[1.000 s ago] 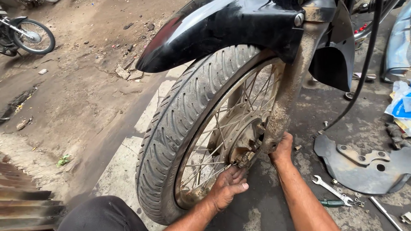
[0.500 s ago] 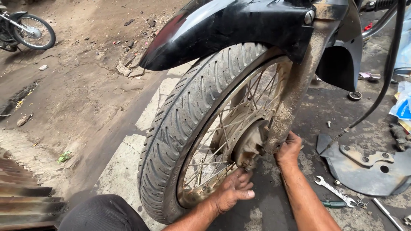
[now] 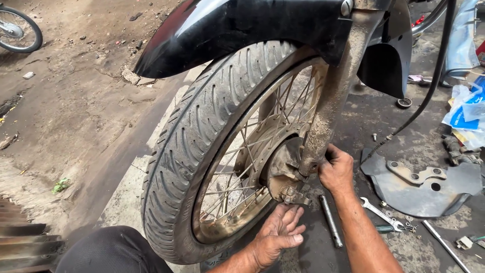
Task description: The person crouches beside a motorcycle's front wheel and uses a metal rod to loosen the axle nut. They remove the brake plate with brake shoes from the wheel hub, set it on the ground, and work on the brake shoe assembly with pliers and a screwdriver, separating components by hand.
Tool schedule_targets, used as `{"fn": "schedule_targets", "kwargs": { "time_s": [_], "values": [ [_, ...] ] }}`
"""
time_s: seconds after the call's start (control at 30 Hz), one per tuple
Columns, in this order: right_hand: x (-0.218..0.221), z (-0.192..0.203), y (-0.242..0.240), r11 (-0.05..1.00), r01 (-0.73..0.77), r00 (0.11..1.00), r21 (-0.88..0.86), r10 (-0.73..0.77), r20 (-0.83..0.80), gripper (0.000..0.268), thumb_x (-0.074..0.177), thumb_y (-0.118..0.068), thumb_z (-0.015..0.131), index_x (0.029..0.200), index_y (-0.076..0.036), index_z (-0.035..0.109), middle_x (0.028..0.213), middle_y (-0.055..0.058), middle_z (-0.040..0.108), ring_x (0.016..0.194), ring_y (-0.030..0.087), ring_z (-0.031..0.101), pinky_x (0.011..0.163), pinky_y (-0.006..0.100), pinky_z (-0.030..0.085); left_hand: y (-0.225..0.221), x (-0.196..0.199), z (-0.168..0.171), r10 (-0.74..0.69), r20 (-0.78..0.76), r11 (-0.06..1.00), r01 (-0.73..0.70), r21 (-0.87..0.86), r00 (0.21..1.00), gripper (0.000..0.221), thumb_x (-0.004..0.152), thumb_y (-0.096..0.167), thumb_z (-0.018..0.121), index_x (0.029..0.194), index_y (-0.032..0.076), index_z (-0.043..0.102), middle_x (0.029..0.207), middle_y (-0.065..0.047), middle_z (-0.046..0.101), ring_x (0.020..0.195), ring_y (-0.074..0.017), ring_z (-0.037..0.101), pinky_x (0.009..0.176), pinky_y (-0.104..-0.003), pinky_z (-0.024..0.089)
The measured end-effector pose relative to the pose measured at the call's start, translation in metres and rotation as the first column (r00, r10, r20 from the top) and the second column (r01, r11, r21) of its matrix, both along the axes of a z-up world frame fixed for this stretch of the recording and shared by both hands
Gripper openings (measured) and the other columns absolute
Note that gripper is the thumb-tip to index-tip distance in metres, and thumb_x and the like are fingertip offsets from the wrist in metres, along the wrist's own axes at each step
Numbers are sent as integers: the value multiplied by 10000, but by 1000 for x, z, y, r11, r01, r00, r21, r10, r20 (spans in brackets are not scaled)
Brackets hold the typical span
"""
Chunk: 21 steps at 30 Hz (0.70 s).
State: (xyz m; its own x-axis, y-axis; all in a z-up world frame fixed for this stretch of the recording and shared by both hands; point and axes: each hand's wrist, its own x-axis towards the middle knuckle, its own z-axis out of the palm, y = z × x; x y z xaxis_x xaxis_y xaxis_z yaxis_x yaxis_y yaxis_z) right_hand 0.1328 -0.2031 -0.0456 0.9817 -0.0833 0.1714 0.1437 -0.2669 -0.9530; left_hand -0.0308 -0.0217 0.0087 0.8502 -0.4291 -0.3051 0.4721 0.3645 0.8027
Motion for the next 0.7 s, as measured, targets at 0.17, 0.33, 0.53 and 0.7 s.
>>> {"fn": "schedule_targets", "kwargs": {
  "time_s": [0.17, 0.33, 0.53, 0.7],
  "values": [
    [-12, 14, -1, 995, 56, 994, -87, -63, -84, 208, 951, -158, 683, 1063, 3, 753, 810, 99, 772, 714, 144, 701, 667, 319, 547, 2, -3, 11, -15, -28, 999, 16, 31, 1000, 1061, 758, 199, 736, 1598, 7, 118, 1706, -271, 163, 1611, -354, 106, 1270, -531, 182],
    [-19, 10, -7, 991, 54, 994, -126, -66, -90, 187, 954, -149, 667, 1028, 3, 749, 737, 90, 747, 664, 147, 688, 642, 327, 540, -1, -13, 6, -42, -110, 999, 42, -5, 993, 1077, 772, 222, 749, 1593, 26, 80, 1689, -267, 160, 1613, -376, 143, 1274, -548, 219],
    [-13, 8, -11, 994, -24, 993, -110, 11, -114, 200, 956, -164, 657, 1027, -2, 750, 756, 87, 758, 678, 144, 692, 644, 325, 547, -8, -14, 6, -19, -108, 1000, 16, -27, 994, 1091, 767, 212, 751, 1607, 18, 82, 1708, -268, 138, 1609, -365, 133, 1258, -534, 227],
    [-12, 1, -9, 985, -27, 1000, -172, 25, -12, 230, 944, -96, 606, 1118, -1, 722, 860, 110, 777, 777, 157, 735, 736, 318, 559, -13, -19, -1, -18, -65, 996, 12, -93, 998, 1062, 777, 175, 742, 1606, -31, 111, 1720, -291, 145, 1627, -374, 144, 1259, -542, 249]
  ]
}}
